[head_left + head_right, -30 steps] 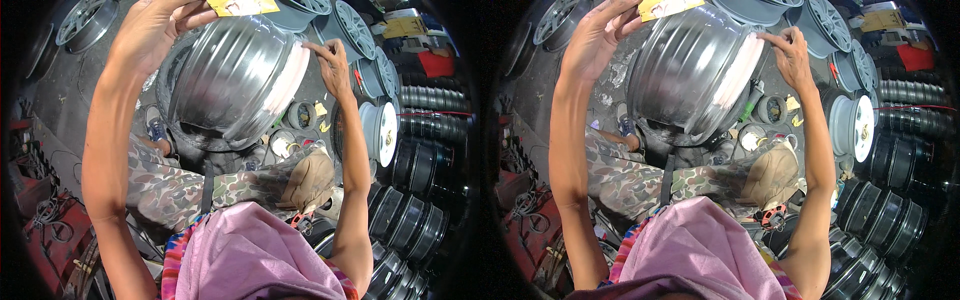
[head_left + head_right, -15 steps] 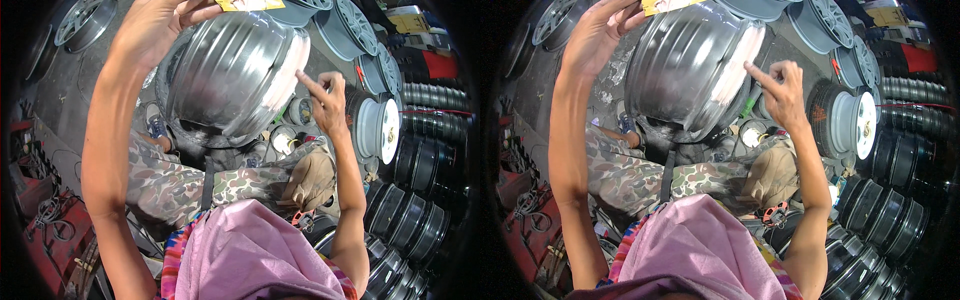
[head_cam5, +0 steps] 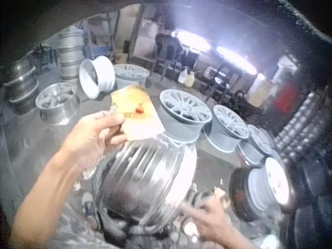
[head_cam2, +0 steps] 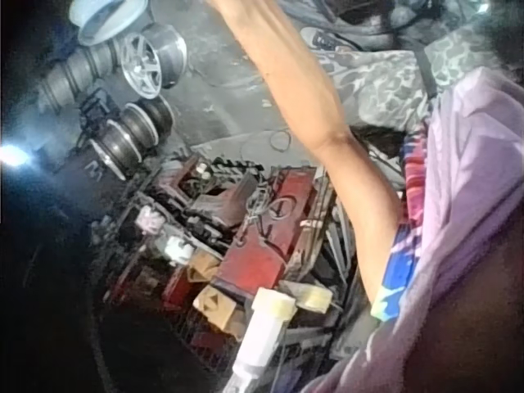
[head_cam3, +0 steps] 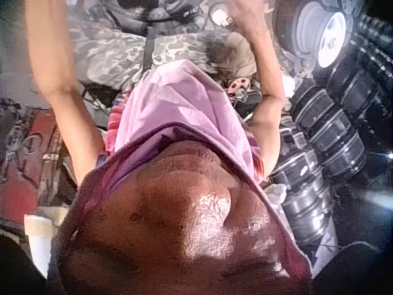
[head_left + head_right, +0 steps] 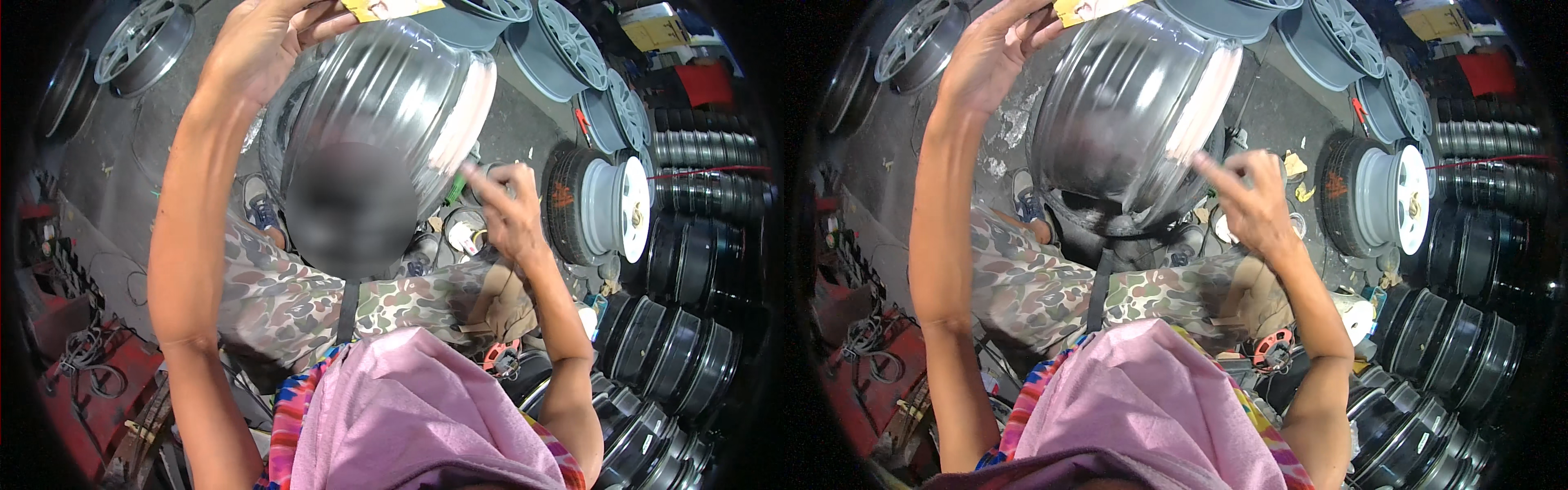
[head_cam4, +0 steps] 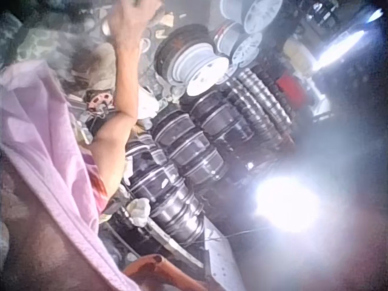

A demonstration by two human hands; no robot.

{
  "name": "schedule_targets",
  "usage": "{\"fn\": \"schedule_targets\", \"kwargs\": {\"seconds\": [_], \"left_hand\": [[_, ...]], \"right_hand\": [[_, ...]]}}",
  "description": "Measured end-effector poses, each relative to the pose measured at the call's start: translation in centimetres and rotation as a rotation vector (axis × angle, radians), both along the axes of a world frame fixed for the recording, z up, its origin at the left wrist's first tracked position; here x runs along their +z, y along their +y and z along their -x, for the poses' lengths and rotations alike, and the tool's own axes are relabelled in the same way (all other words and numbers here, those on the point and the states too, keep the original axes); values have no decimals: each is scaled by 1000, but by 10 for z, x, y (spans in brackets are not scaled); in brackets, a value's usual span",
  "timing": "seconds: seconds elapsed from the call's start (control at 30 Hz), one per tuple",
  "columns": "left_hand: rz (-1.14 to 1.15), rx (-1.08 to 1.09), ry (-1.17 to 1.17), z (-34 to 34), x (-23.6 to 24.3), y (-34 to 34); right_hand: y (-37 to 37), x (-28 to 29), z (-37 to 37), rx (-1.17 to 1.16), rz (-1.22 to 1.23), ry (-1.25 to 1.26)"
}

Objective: The person applies a filler substance to the damaged edge of a car rim using a small card and a scraper, then rubs and wipes the surface by hand.

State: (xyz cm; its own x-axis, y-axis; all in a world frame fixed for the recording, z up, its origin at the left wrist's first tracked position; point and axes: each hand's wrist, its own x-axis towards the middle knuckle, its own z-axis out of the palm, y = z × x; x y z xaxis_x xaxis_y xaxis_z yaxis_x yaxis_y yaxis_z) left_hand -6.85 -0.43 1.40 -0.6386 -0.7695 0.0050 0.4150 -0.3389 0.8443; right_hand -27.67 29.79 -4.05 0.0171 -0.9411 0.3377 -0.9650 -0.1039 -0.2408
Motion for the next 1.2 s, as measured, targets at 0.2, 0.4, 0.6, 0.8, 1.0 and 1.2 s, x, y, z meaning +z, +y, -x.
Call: {"fn": "schedule_targets", "kwargs": {"seconds": [0.2, 0.4, 0.6, 0.8, 1.0, 1.2], "left_hand": [[1, 44, 43, 5, 5, -9], [68, -62, 29, 14, -16, -15], [87, -214, 20, 26, -9, 15], [148, -297, 31, 26, 7, 23], [166, -321, 68, 27, 9, 26], [61, -345, 82, 38, -2, 27]], "right_hand": [[-1, -20, -31, -433, 211, -912], [12, 4, -30, -493, 196, -443], [-25, 72, -39, -362, 325, -136], [-64, 119, -55, -243, 293, 140], [-79, 123, -59, -199, 250, 233], [-82, 119, -63, -229, 186, 288]]}}
